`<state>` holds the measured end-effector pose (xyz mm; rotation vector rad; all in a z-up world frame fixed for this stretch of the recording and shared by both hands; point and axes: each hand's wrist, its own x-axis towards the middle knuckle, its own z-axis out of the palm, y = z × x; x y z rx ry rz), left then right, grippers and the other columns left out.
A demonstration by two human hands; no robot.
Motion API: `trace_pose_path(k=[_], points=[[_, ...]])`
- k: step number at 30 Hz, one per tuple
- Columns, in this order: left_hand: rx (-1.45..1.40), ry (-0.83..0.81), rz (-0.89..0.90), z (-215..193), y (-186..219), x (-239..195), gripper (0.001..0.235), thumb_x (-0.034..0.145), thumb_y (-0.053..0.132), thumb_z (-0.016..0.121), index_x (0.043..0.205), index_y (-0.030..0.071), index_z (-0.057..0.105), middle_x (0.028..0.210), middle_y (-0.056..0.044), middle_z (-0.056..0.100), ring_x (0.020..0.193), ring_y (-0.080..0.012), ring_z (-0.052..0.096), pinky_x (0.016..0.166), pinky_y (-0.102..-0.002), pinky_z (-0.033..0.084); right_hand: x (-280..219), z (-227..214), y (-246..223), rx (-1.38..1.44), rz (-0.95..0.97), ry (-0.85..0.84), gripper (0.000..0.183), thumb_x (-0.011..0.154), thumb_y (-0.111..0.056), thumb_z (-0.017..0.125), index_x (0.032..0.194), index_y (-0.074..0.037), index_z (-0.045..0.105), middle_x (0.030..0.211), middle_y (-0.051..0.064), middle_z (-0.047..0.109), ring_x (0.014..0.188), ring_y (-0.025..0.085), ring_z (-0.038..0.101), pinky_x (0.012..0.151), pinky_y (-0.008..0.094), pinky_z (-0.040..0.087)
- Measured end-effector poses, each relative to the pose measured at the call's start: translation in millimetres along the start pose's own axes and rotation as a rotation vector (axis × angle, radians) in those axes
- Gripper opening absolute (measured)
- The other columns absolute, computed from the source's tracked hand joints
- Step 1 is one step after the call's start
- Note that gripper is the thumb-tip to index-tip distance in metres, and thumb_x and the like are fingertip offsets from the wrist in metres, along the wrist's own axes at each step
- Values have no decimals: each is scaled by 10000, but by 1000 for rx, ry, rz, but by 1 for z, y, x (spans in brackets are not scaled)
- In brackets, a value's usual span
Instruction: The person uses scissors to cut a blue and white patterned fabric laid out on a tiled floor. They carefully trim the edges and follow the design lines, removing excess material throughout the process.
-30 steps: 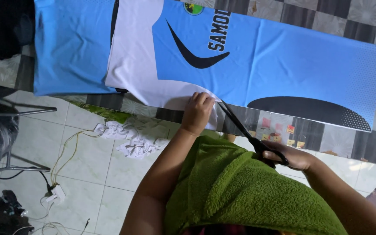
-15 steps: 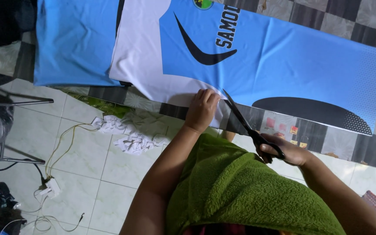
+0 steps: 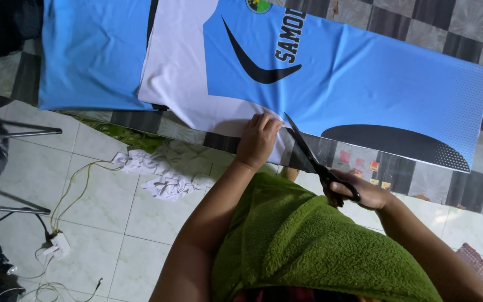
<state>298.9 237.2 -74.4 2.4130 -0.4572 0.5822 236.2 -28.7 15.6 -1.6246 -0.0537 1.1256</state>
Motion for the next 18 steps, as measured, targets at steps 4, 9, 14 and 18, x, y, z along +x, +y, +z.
trace_pose_path(k=[4, 9, 14, 18], points=[[-11, -10, -1, 1, 0, -2, 73, 880, 153, 609, 875, 160, 536, 889, 11, 490, 840, -225, 564, 660, -334, 488, 6, -3, -7, -56, -7, -3, 391, 875, -364, 582, 887, 25, 616, 535, 157, 639, 502, 262, 651, 488, 364, 502], [-15, -10, 25, 8, -4, -4, 98, 877, 138, 611, 845, 137, 518, 870, 0, 480, 830, -232, 551, 649, -338, 477, 8, -9, -15, -131, -3, 32, 347, 856, -315, 619, 777, 22, 621, 495, 157, 627, 462, 257, 644, 451, 347, 514], [-24, -2, 25, 6, -4, -3, 104, 862, 128, 615, 842, 135, 513, 865, -2, 468, 829, -236, 539, 640, -340, 470, 9, -15, -15, -167, -10, 51, 336, 852, -283, 633, 691, 9, 590, 458, 148, 598, 426, 251, 623, 411, 342, 502], [11, 3, 30, 10, -5, -5, 113, 853, 135, 620, 842, 141, 508, 866, 4, 466, 825, -223, 537, 630, -335, 468, 10, -21, -21, -208, -7, 55, 343, 832, -278, 657, 646, 0, 583, 424, 139, 585, 395, 236, 609, 382, 322, 490]])
